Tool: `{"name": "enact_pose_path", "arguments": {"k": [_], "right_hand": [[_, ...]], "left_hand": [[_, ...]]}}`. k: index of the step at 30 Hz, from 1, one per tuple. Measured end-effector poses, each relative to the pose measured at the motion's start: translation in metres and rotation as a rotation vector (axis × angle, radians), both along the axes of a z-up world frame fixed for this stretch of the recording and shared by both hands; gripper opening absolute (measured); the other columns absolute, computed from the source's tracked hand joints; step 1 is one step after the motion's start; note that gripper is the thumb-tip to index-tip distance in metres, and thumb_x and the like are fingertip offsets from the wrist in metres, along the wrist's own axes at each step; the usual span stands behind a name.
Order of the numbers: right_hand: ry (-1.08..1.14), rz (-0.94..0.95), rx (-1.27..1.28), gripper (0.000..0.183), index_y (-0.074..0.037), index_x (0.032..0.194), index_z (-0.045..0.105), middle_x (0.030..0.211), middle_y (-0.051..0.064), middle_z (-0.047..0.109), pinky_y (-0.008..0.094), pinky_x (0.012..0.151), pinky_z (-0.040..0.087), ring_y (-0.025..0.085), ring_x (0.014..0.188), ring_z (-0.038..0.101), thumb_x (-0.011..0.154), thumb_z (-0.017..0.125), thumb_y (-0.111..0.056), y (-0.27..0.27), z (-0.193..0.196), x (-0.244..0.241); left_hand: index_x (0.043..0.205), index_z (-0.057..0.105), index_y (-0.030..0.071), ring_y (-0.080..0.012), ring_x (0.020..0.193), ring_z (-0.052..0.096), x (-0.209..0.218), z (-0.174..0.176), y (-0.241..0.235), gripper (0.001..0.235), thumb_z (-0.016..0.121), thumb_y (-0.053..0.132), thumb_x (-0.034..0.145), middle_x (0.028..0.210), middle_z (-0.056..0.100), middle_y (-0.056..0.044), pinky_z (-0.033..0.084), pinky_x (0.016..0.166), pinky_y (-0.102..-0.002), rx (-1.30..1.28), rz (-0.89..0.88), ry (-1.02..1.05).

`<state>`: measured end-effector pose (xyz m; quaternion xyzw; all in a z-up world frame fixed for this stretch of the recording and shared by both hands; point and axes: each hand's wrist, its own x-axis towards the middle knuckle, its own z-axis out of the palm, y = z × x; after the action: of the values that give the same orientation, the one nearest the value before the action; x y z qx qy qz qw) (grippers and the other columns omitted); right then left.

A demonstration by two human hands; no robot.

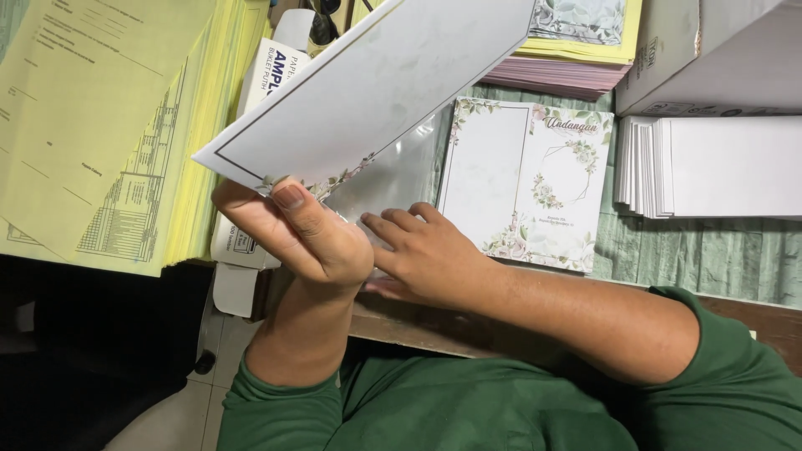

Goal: Folding invitation cards and organizing stacks of printed forms on a desk

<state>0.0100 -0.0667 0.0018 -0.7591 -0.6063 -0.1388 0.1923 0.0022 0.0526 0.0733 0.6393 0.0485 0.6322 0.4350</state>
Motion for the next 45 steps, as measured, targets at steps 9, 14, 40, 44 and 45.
{"name": "enact_pose_path", "arguments": {"k": [9,14,40,44,45], "right_hand": [[-0.039,0.160,0.283,0.024,-0.007,0.098,0.064,0.102,0.014,0.070,0.040,0.082,0.049,0.030,0.097,0.068,0.103,0.066,-0.031,-0.036,0.080,0.012],[-0.252,-0.255,0.305,0.045,-0.019,0.145,0.062,0.153,0.020,0.044,0.058,0.113,0.044,0.037,0.141,0.038,0.111,0.075,-0.046,-0.093,0.077,0.046],[1.390,0.079,0.669,0.121,-0.006,0.166,0.006,0.166,0.019,0.032,0.047,0.113,0.043,0.028,0.144,0.042,0.072,0.079,-0.027,-0.145,0.001,0.029],[1.407,0.107,0.674,0.122,-0.007,0.167,0.004,0.168,0.017,0.027,0.045,0.111,0.044,0.030,0.143,0.041,0.074,0.079,-0.033,-0.139,-0.003,0.026],[1.371,0.074,0.655,0.123,-0.006,0.167,0.005,0.167,0.018,0.028,0.045,0.111,0.044,0.030,0.145,0.039,0.073,0.081,-0.031,-0.139,-0.003,0.025]], "left_hand": [[0.117,0.047,0.002,-0.0169,0.087,0.050,-0.019,0.002,0.003,0.025,0.044,0.026,0.110,0.102,0.050,-0.008,0.045,0.081,-0.031,0.055,-0.227,0.397],[0.113,0.047,0.002,-0.0169,0.074,0.049,-0.021,0.006,0.000,0.026,0.043,0.029,0.110,0.088,0.052,-0.006,0.045,0.072,-0.032,0.148,-0.331,0.566],[0.138,0.048,0.000,-0.0275,0.098,0.074,-0.001,-0.058,-0.049,0.077,0.092,0.019,0.077,0.122,0.068,-0.019,0.058,0.090,-0.041,-0.128,-1.179,0.574],[0.139,0.046,0.000,-0.0297,0.105,0.072,-0.002,-0.046,-0.048,0.080,0.092,0.021,0.077,0.126,0.066,-0.021,0.055,0.096,-0.042,-0.114,-1.162,0.572],[0.140,0.045,0.000,-0.0277,0.108,0.069,-0.003,-0.053,-0.046,0.089,0.096,0.024,0.071,0.127,0.065,-0.019,0.054,0.098,-0.043,-0.106,-1.161,0.579]]}}
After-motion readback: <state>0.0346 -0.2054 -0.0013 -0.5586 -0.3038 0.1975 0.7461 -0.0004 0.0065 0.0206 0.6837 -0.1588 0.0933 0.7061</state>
